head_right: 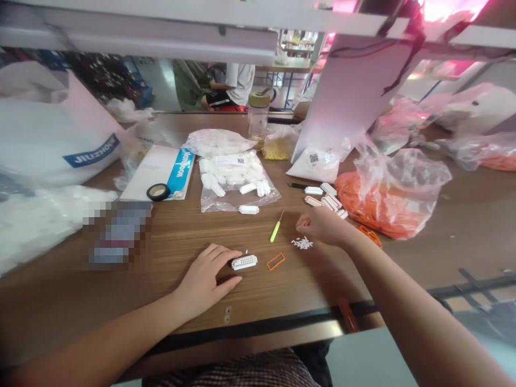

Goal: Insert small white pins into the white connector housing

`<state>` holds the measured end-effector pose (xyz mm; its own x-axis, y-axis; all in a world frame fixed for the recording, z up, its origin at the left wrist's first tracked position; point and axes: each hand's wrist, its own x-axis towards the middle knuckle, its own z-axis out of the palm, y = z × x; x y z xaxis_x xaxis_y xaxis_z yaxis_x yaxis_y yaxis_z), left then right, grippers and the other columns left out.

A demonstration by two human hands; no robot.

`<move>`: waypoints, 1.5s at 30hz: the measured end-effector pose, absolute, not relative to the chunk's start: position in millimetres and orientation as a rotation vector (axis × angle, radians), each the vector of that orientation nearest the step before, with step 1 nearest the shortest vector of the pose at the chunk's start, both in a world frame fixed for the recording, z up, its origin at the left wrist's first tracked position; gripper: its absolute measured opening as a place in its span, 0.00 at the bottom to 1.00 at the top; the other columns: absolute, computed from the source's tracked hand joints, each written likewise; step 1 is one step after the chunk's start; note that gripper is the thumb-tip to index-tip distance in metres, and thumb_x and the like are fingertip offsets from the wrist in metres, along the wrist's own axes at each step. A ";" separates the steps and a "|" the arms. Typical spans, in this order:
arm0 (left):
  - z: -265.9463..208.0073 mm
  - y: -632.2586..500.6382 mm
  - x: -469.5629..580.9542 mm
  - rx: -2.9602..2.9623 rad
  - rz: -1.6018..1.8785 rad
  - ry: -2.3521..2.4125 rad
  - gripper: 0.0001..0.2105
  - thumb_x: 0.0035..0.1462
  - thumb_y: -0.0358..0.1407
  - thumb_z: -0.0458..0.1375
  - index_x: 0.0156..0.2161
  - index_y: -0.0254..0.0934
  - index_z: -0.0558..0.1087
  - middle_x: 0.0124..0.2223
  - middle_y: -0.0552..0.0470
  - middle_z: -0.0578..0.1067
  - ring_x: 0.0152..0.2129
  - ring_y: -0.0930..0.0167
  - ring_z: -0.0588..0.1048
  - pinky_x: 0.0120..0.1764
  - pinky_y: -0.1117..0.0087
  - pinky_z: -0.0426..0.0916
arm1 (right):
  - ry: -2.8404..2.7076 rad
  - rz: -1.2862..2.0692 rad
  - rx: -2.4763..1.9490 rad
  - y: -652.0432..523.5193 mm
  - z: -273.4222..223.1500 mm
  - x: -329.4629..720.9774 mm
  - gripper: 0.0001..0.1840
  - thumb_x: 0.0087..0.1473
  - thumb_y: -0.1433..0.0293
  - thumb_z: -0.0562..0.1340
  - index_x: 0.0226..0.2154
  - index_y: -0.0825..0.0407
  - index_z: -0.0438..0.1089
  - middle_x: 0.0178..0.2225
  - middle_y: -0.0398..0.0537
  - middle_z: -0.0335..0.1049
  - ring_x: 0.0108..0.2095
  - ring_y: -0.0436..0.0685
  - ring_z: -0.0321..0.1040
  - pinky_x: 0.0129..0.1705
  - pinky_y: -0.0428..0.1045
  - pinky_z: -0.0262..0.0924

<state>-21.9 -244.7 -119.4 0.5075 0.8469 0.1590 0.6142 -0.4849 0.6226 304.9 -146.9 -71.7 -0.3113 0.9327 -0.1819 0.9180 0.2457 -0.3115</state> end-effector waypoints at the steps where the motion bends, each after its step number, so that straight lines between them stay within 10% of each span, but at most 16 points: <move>1: -119.5 -244.7 -21.4 2.268 0.619 1.196 0.16 0.58 0.36 0.62 0.51 0.41 0.70 0.47 0.49 0.75 0.45 0.62 0.69 0.49 0.57 0.66 | -2.420 0.596 -1.825 -157.4 -76.7 313.3 0.12 0.52 0.66 0.60 0.28 0.51 0.79 0.26 0.42 0.77 0.27 0.53 0.70 0.30 0.46 0.58; 11: -120.7 -244.0 -21.2 2.296 0.629 1.171 0.13 0.60 0.35 0.60 0.50 0.41 0.71 0.46 0.49 0.75 0.44 0.62 0.69 0.48 0.57 0.66 | -2.260 0.737 -1.941 -175.0 -87.5 328.9 0.15 0.53 0.60 0.60 0.32 0.50 0.80 0.28 0.42 0.78 0.31 0.56 0.73 0.34 0.48 0.61; 23: -121.0 -244.3 -21.6 2.305 0.636 1.143 0.11 0.63 0.35 0.56 0.50 0.43 0.73 0.46 0.50 0.75 0.44 0.63 0.69 0.46 0.58 0.66 | -2.907 0.060 -1.543 -170.1 -82.8 317.6 0.13 0.55 0.75 0.55 0.25 0.53 0.72 0.32 0.50 0.73 0.33 0.54 0.68 0.33 0.47 0.54; 35: -121.8 -244.3 -21.0 2.319 0.633 1.145 0.10 0.64 0.35 0.56 0.49 0.42 0.73 0.45 0.49 0.76 0.43 0.62 0.70 0.46 0.57 0.67 | -2.245 0.463 -2.038 -181.7 -92.1 337.4 0.18 0.57 0.56 0.59 0.27 0.50 0.78 0.23 0.44 0.74 0.26 0.55 0.69 0.29 0.48 0.54; 45: -122.0 -244.1 -20.9 2.322 0.648 1.133 0.09 0.63 0.34 0.57 0.49 0.41 0.73 0.44 0.51 0.76 0.43 0.63 0.69 0.46 0.58 0.66 | -2.094 0.521 -2.136 -177.5 -100.5 327.4 0.13 0.51 0.61 0.61 0.24 0.51 0.77 0.23 0.45 0.75 0.27 0.56 0.71 0.29 0.48 0.56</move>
